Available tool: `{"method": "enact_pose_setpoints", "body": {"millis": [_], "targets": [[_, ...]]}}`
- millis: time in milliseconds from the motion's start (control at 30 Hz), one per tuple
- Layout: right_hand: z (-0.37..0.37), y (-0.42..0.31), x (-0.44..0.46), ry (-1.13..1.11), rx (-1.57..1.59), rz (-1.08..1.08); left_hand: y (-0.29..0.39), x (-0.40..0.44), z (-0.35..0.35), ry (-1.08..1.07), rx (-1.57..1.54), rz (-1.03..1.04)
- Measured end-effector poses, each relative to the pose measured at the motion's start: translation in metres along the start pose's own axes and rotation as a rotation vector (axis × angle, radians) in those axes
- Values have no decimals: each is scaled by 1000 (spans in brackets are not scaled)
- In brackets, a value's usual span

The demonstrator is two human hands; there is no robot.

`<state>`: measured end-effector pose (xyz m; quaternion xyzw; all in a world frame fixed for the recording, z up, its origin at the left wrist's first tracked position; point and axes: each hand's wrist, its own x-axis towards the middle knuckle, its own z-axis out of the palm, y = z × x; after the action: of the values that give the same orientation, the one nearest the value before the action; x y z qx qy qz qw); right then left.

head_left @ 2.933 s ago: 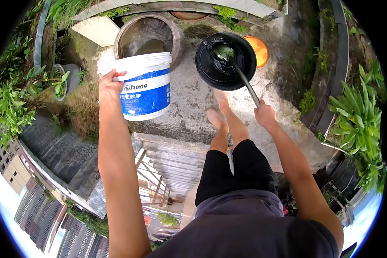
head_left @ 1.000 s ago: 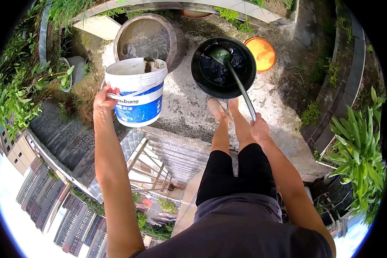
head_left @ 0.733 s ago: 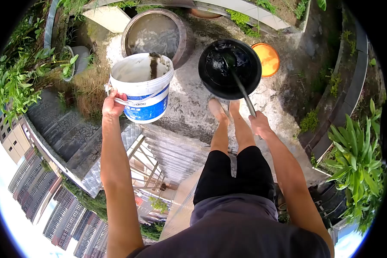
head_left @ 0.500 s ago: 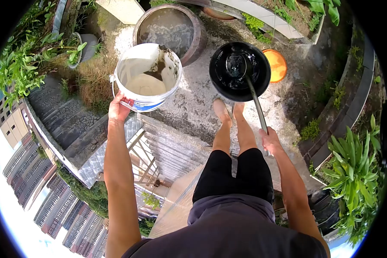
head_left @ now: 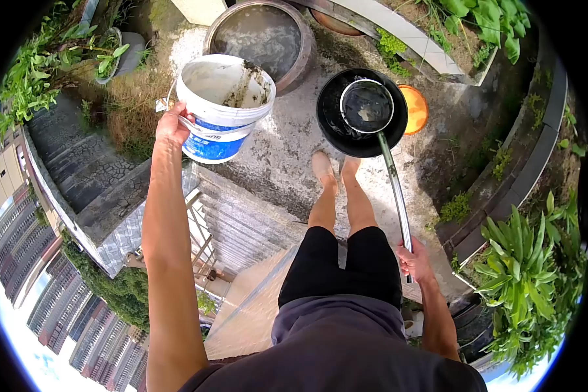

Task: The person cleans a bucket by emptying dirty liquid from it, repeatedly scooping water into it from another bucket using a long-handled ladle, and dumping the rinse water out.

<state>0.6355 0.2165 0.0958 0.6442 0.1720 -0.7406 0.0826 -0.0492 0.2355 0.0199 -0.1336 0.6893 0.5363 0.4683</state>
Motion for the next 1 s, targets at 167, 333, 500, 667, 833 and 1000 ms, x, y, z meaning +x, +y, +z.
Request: {"method": "enact_pose_setpoints", "body": {"millis": [167,333,500,667,833,1000], "targets": [[23,-28,-36,26,-96,-93,8,6,5,37,-23,15],[43,-77,-22,-15,-216,-203,6,9,6,43,-26,9],[86,-145,3,48,-555,-359,19,14,16,44,-36,-2],[116,-196,26,-81,-622,-380,22,29,18,29,-10,-14],[130,-216,20,-161,-523,-252,20,17,20,59,-116,-26],[129,-224,2,-63,-661,-310,7,3,-1,51,-176,-54]]}}
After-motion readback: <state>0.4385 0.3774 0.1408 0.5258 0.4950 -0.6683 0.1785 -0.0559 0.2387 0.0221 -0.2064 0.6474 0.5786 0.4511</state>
